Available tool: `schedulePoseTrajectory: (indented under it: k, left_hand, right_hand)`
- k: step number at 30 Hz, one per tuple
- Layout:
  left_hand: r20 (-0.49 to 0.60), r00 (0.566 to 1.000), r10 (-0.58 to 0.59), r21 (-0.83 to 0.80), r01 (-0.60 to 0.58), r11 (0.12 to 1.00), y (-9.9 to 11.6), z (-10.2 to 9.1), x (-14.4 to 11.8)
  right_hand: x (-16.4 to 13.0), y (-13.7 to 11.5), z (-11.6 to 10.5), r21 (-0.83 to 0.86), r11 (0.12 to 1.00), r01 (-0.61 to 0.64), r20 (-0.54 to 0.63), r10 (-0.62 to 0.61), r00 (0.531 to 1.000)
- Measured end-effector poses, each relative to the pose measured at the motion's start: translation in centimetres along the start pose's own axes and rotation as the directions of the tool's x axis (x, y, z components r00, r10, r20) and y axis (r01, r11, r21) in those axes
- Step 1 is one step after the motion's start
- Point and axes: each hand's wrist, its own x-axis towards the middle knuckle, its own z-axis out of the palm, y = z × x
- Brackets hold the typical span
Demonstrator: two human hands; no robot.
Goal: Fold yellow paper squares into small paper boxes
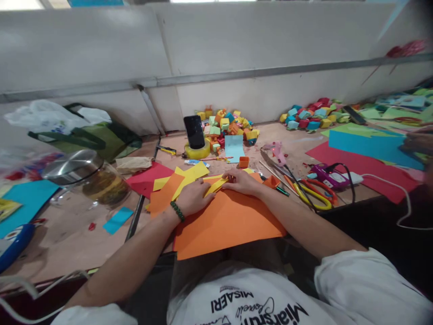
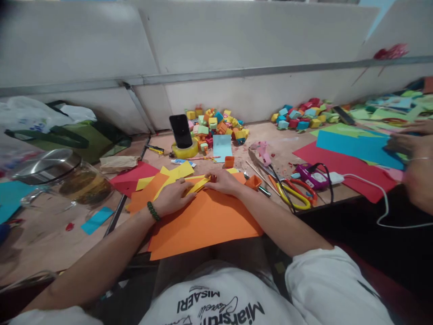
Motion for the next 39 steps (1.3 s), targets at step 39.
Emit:
schedulePoseTrajectory:
  k: [39]
  left_hand:
    - [-0.132,0.879,0.458,0.266,-0.413,0.871,1.2,0.5,-2.0]
  right_hand:
    - [0.1,-1.6,-0.3,-0.210,0.968,-0.134,0.111,0.160,0.981]
